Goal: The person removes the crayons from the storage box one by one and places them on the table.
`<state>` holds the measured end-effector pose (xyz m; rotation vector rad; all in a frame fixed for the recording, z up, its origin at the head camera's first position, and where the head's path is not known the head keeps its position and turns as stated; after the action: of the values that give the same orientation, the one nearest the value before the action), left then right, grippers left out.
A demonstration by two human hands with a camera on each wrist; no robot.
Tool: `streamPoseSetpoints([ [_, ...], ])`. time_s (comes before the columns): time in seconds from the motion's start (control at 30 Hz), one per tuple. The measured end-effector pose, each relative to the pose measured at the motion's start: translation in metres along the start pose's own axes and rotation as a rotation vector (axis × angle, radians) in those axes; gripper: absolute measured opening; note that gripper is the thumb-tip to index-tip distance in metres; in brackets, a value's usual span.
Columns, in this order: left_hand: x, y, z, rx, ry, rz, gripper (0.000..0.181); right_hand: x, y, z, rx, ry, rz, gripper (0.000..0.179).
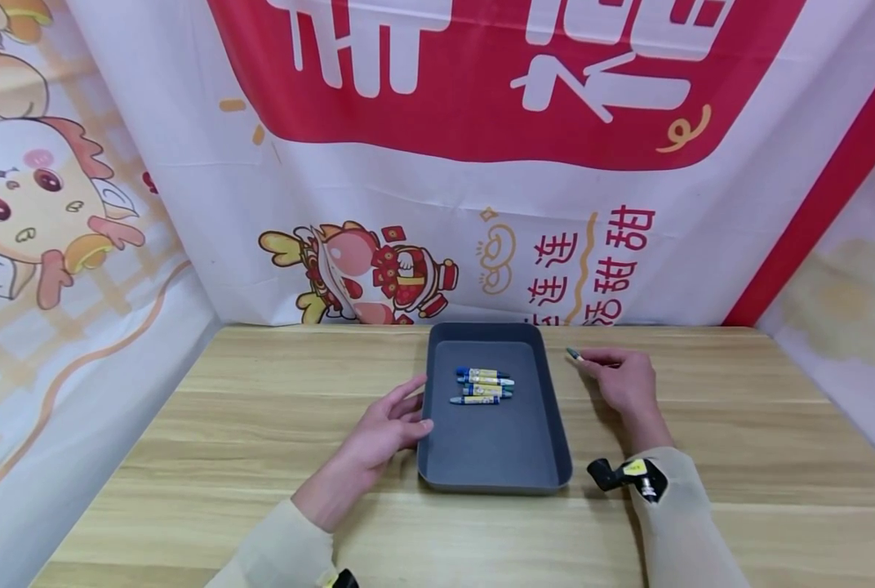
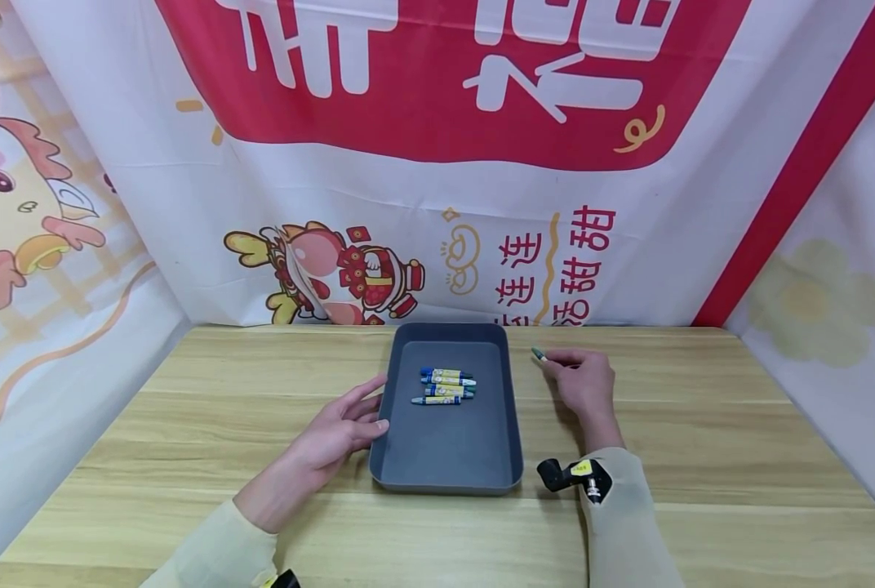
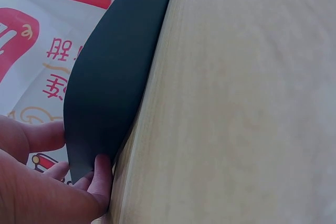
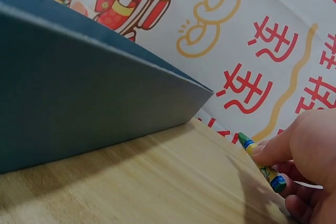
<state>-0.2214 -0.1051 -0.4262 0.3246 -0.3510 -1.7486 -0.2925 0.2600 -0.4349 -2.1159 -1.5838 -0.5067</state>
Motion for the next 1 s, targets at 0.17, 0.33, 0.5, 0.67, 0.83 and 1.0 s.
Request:
streamPoseSetpoints([
  [0.17,-0.0002,-0.0002,-0.0004,0.004,0.002,0.004,0.073,0.0002,0.0002,0.0021,0.025,0.038,0.011,0.028],
  [0.33,-0.0004,-0.0001,-0.0007,0.003,0.005,0.003,0.072,-0.0001,0.0007,0.0043,0.029,0.058,0.012,0.027],
  [0.5,-0.0005,0.0000,0.0000,0.003,0.002,0.005,0.072,0.0003,0.0002,0.0049,0.046,0.087,0.020,0.026],
  [0.67,-0.0003,0.0004,0.0000,0.009,0.000,0.007,0.071,0.0010,0.0000,0.0050,0.048,0.101,0.019,0.025],
  [0.83,-0.0003,0.0006,0.0002,0.011,-0.002,0.005,0.071,0.0006,-0.0001,0.0056,0.048,0.107,0.017,0.026],
  [1.0,-0.0008,0.0006,0.0010,0.010,0.000,0.003,0.071,0.0005,-0.0007,0.0070,0.057,0.120,0.025,0.027],
])
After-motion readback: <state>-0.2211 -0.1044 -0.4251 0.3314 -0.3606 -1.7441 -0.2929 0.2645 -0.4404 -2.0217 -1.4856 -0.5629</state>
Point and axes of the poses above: each hand's wrist, its own y-axis away from the middle knuckle, its own x-axis out of the back of the hand, z = x × y, the point moved 3 cm from there along -y, towards the middle knuckle, and after that the axes turned 8 degrees about x, right-handed, at the moved point
